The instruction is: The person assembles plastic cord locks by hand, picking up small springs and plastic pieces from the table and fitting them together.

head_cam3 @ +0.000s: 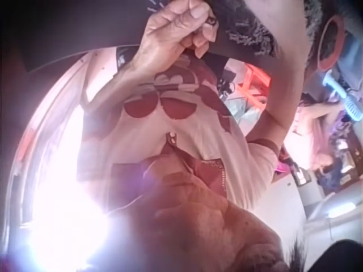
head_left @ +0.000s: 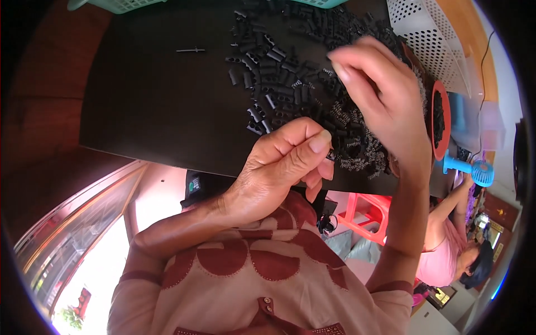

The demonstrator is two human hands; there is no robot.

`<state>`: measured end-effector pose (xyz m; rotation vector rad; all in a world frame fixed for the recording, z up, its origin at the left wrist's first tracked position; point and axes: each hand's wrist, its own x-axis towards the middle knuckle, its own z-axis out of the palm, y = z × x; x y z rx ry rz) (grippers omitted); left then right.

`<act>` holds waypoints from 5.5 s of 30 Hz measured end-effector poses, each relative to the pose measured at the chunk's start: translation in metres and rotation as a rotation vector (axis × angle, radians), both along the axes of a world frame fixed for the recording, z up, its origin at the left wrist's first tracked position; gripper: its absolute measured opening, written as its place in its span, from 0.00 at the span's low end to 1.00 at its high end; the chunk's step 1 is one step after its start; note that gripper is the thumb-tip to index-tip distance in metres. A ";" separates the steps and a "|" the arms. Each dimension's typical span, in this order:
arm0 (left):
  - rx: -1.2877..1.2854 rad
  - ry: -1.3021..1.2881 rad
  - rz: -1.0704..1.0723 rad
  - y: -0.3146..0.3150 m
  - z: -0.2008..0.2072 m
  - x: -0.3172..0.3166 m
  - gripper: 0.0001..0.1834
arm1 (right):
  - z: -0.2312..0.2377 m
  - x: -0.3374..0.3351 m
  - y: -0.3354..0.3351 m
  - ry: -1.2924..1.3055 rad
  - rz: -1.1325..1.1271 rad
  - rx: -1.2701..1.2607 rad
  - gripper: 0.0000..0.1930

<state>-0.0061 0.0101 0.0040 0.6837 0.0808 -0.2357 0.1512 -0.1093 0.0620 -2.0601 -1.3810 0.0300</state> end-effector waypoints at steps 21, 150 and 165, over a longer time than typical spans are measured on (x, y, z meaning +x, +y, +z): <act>-0.052 0.052 0.053 -0.001 0.004 0.000 0.13 | 0.010 0.001 0.001 -0.002 -0.004 -0.166 0.07; 0.444 -0.365 -0.213 0.000 0.008 0.009 0.19 | -0.003 0.045 0.007 -0.161 0.045 -0.225 0.12; 0.443 -0.442 -0.231 0.005 0.003 0.015 0.14 | 0.001 0.038 0.028 -0.213 0.020 -0.240 0.10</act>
